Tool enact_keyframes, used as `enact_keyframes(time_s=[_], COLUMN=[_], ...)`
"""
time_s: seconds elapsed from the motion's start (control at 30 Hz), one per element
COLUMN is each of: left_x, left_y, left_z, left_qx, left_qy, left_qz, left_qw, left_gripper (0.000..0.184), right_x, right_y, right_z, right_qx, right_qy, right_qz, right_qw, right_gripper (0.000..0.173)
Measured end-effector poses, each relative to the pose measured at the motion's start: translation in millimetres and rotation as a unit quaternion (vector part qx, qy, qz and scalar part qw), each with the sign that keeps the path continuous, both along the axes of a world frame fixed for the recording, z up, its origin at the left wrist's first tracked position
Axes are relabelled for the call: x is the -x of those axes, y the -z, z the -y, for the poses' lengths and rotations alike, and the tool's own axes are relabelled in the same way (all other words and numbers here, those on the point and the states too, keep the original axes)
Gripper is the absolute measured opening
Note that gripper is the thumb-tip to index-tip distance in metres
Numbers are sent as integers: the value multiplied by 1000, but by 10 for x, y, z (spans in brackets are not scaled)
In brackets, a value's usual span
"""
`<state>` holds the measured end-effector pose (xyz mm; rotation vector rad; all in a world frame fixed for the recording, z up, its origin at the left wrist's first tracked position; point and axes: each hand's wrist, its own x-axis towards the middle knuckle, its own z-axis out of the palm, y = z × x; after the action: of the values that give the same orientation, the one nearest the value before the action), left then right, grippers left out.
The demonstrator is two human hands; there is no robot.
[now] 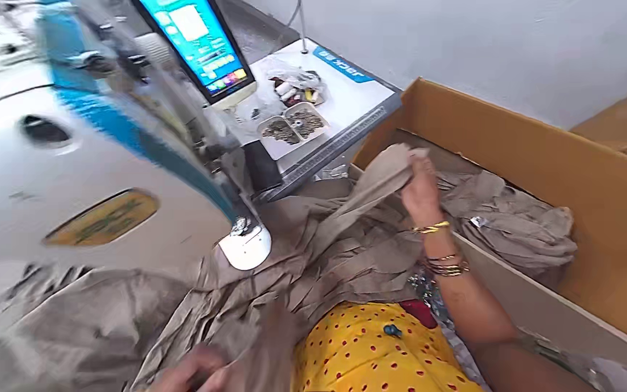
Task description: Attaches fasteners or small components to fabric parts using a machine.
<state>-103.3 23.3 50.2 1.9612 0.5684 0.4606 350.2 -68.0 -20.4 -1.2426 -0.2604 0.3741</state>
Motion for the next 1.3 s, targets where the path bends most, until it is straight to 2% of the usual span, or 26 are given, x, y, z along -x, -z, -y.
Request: enact_keyframes(time_s=[0.03, 0.07, 0.1, 0.13, 0.17, 0.23, 0.27, 0.3, 0.33, 0.4, 0.47, 0.53, 0.6, 0.7, 0.77, 0.87, 0.97, 1.07, 1.13, 1.2, 1.3], left_x=[-102, -187, -268, -352, -426, -514, -523, -467, -417, -332, -242, -216, -255, -327, -346, -288, -274, -346, -414, -476, -543], left_y=[66, 210, 416, 626, 795, 1016, 1109, 1233, 1309, 1308, 1231, 1185, 1195, 1272, 1220, 1149, 1120, 1079, 1069, 1058, 1039], left_z=[36, 62, 63, 67, 83, 130, 164, 176, 206, 294, 398, 429, 424, 325, 246, 160, 152, 149, 126, 81, -22], left_qx=[24, 72, 142, 237, 340, 490, 520, 548, 555, 518, 426, 313, 217, 119, 106, 83, -26, -138, -184, -208, -194], left_qy=[2, -8, -24, -59, -116, -244, -319, -344, -347, -354, -333, -309, -297, -323, -297, -198, -176, -162, -140, -130, -131], left_qz=[-14, -10, 18, 68, 117, 147, 135, 140, 145, 144, 101, 39, -20, -69, -70, -44, -20, -34, -64, -90, -113], left_qw=[1000, 997, 989, 967, 926, 824, 781, 750, 742, 765, 835, 897, 930, 936, 946, 976, 984, 977, 971, 965, 966], left_gripper=[21, 25, 37, 48, 52, 52, 55, 60, 61, 54, 45, 56, 58, 50, 41, 49, 55, 36, 26, 25, 20], right_x=[85, 198, 332, 465, 572, 674, 691, 693, 691, 747, 864, 1021, 1212, 1539, 1737, 1900, 1824, 1643, 1532, 1417, 1326], right_y=[-242, -380, -452, -418, -294, 109, 354, 556, 684, 731, 686, 652, 604, 563, 629, 663, 362, 207, 122, 59, 83], right_z=[-5, 6, 14, 35, 76, 185, 252, 307, 341, 330, 273, 183, 73, -149, -268, -346, -439, -466, -480, -518, -540], right_qx=[18, 54, 83, 88, 72, 59, 77, 107, 135, 151, 141, 137, 164, 208, 224, 262, 324, 294, 273, 282, 331], right_qy=[25, 35, 19, -27, -107, -311, -391, -457, -501, -529, -550, -578, -600, -632, -619, -568, -615, -648, -648, -615, -475], right_qz=[148, 306, 452, 575, 674, 773, 779, 762, 738, 700, 655, 597, 542, 466, 480, 500, 347, 189, 146, 177, 337], right_qw=[988, 950, 888, 813, 728, 550, 484, 445, 432, 456, 498, 539, 565, 584, 580, 599, 629, 677, 696, 715, 742], right_gripper=[22, 26, 29, 23, 19, 14, 13, 17, 23, 30, 33, 37, 45, 51, 50, 27, 31, 28, 26, 25, 25])
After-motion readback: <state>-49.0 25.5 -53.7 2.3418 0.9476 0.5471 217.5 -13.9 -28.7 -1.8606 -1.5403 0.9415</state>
